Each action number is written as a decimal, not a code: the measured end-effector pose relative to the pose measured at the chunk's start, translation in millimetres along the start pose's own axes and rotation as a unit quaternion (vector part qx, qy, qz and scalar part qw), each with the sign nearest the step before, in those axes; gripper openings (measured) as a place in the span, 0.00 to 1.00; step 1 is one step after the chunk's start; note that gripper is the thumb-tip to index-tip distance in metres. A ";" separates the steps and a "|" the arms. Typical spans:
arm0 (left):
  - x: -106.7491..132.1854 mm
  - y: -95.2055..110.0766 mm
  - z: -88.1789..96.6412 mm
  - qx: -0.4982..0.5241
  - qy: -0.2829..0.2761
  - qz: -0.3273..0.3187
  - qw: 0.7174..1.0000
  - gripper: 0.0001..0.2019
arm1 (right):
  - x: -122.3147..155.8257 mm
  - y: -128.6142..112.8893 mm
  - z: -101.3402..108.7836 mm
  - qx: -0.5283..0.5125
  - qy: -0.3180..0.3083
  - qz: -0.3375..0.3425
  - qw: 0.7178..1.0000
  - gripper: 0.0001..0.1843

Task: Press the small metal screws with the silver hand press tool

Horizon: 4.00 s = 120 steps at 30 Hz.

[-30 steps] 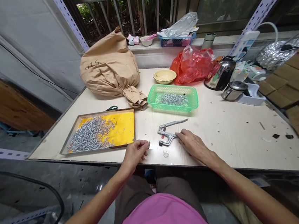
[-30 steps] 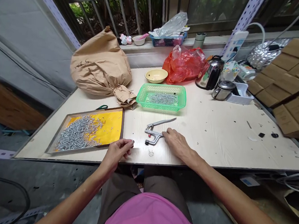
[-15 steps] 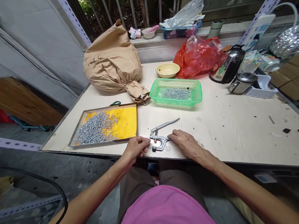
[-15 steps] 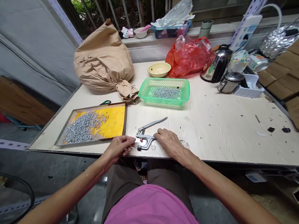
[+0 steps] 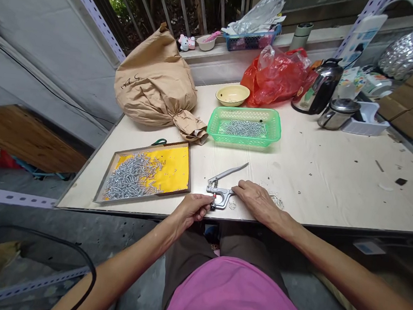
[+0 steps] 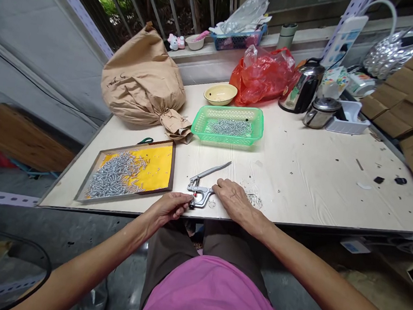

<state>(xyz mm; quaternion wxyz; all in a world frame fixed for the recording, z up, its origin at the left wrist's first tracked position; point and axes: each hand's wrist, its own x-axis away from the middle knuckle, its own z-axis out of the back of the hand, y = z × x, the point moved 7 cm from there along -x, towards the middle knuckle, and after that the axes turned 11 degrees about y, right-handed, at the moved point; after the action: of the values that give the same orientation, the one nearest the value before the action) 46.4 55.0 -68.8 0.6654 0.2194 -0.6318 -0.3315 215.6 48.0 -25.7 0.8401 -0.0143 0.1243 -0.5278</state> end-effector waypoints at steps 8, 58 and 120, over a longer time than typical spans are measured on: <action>-1.3 -1.1 -4.7 -0.023 0.000 0.020 1.000 0.13 | 4.6 -0.4 -0.6 -0.023 0.003 -0.012 1.000 0.10; 8.4 -2.9 -9.5 -0.197 -0.043 0.094 0.975 0.13 | -29.2 32.3 -11.4 -0.045 -0.048 0.094 0.993 0.48; 11.3 72.9 -88.6 -0.628 0.022 -0.453 0.632 0.09 | -14.1 22.8 -0.6 -0.036 -0.039 0.025 0.998 0.14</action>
<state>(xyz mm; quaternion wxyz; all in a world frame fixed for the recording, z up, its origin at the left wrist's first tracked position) 145.5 85.5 -18.5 0.4218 0.0143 -0.0765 -0.9033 229.7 70.7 -27.1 0.8560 -0.0622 0.1108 -0.5012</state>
